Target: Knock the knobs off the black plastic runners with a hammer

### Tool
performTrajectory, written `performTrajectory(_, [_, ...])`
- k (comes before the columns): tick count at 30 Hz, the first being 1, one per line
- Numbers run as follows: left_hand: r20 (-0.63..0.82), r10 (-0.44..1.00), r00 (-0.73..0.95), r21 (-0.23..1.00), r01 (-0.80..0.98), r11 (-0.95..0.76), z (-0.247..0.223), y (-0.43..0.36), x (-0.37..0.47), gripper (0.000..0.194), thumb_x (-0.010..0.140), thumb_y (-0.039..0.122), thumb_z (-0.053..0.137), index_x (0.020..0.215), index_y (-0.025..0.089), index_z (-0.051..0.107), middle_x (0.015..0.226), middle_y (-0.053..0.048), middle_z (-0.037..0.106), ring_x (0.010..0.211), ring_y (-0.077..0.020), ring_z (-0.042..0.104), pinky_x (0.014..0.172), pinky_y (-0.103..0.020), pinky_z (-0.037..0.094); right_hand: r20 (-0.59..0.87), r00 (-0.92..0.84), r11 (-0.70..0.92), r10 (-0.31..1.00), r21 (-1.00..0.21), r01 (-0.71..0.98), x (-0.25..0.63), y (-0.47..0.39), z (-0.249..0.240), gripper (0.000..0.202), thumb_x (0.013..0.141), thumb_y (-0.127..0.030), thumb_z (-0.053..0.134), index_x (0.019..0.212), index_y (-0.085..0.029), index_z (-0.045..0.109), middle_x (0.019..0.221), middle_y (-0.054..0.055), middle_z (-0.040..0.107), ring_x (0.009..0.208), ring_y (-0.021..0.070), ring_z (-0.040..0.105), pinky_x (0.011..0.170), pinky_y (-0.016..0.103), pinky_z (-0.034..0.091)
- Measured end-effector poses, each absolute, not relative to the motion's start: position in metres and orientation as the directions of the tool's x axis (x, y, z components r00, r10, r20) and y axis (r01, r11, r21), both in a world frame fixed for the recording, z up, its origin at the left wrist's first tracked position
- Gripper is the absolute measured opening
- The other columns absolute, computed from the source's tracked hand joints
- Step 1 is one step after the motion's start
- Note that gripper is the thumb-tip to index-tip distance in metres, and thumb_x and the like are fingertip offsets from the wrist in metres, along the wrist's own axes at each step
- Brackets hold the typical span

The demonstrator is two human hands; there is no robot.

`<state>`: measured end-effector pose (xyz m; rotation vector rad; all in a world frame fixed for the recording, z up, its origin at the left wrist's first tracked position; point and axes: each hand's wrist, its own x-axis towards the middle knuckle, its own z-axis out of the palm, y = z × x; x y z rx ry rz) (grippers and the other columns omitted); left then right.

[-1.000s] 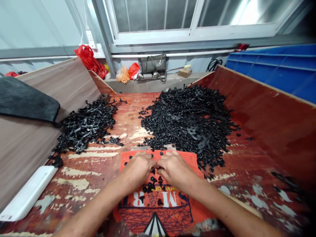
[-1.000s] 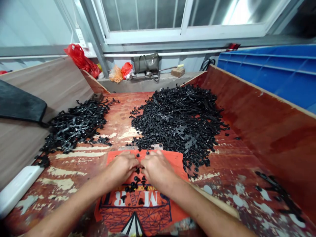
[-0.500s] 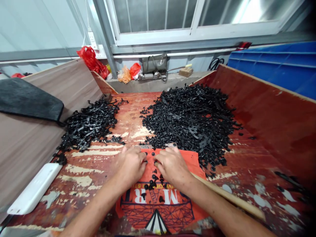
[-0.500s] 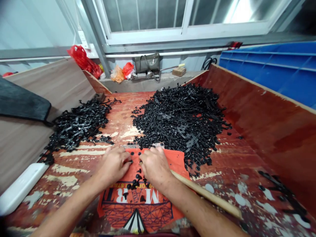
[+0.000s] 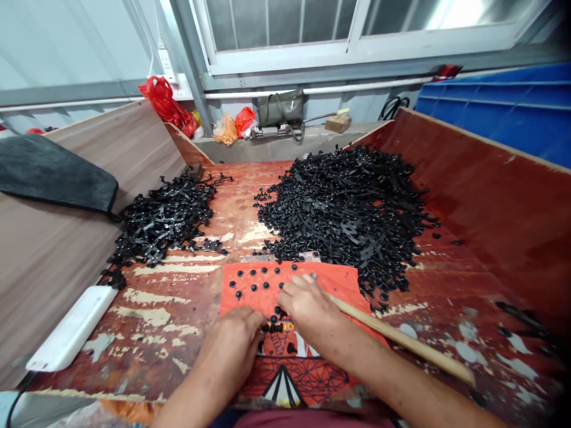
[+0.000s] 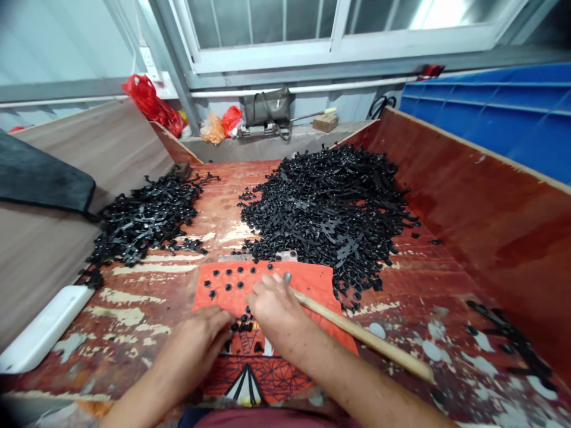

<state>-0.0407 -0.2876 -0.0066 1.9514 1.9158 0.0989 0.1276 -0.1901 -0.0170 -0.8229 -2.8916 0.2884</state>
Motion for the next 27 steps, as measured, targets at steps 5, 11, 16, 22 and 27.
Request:
performTrajectory(5, [-0.134, 0.988, 0.079, 0.302, 0.953, -0.036, -0.021, -0.292, -0.032, 0.022, 0.092, 0.016, 0.05, 0.092, 0.025, 0.07, 0.084, -0.004, 0.067, 0.083, -0.0202, 0.064, 0.073, -0.029, 0.047, 0.079, -0.808, 0.8, 0.584, -0.229, 0.555, 0.128, -0.194, -0.009, 0.018, 0.081, 0.0, 0.059, 0.078, -0.016, 0.065, 0.079, 0.01, 0.067, 0.084, 0.0256, 0.054, 0.084, 0.04, 0.035])
performTrajectory(11, [0.043, 0.999, 0.012, 0.51, 0.859, -0.032, -0.031, -0.294, -0.052, 0.018, 0.092, 0.017, 0.054, 0.081, 0.021, 0.068, 0.08, -0.004, 0.066, 0.078, -0.0176, 0.063, 0.071, -0.026, 0.047, 0.152, -0.753, 0.737, 0.64, -0.397, 0.547, 0.123, -0.191, -0.006, 0.014, 0.083, -0.007, 0.059, 0.083, -0.021, 0.06, 0.074, 0.0, 0.064, 0.075, 0.0178, 0.056, 0.071, 0.028, 0.038])
performTrajectory(16, [0.051, 0.953, -0.298, 0.62, 0.757, 0.204, -0.022, -0.301, -0.093, 0.011, 0.087, 0.019, 0.06, 0.077, 0.02, 0.065, 0.078, -0.001, 0.07, 0.075, -0.0178, 0.065, 0.07, -0.028, 0.046, 0.201, -0.771, 0.74, 0.605, -0.498, 0.451, 0.092, -0.2, -0.01, 0.012, 0.085, -0.011, 0.062, 0.081, -0.021, 0.059, 0.081, -0.002, 0.065, 0.083, 0.0157, 0.057, 0.078, 0.026, 0.038])
performTrajectory(22, [0.087, 0.975, -0.206, 0.453, 0.88, 0.146, -0.026, -0.29, -0.106, 0.015, 0.088, 0.014, 0.054, 0.078, 0.018, 0.065, 0.08, -0.004, 0.067, 0.078, -0.0196, 0.064, 0.073, -0.031, 0.047, 0.191, -0.768, 0.738, 0.611, -0.488, 0.466, 0.066, -0.211, -0.024, 0.009, 0.085, -0.015, 0.066, 0.079, -0.021, 0.066, 0.083, 0.001, 0.065, 0.087, 0.0199, 0.055, 0.08, 0.033, 0.035])
performTrajectory(27, [0.135, 0.978, -0.157, 0.428, 0.9, 0.085, -0.029, -0.29, -0.103, 0.012, 0.088, 0.016, 0.057, 0.092, 0.019, 0.069, 0.092, -0.007, 0.069, 0.087, -0.0219, 0.064, 0.078, -0.033, 0.049, 0.176, -0.756, 0.731, 0.63, -0.463, 0.501, 0.094, -0.198, -0.014, 0.012, 0.089, -0.02, 0.065, 0.099, -0.024, 0.069, 0.091, 0.002, 0.067, 0.09, 0.0204, 0.054, 0.08, 0.034, 0.034])
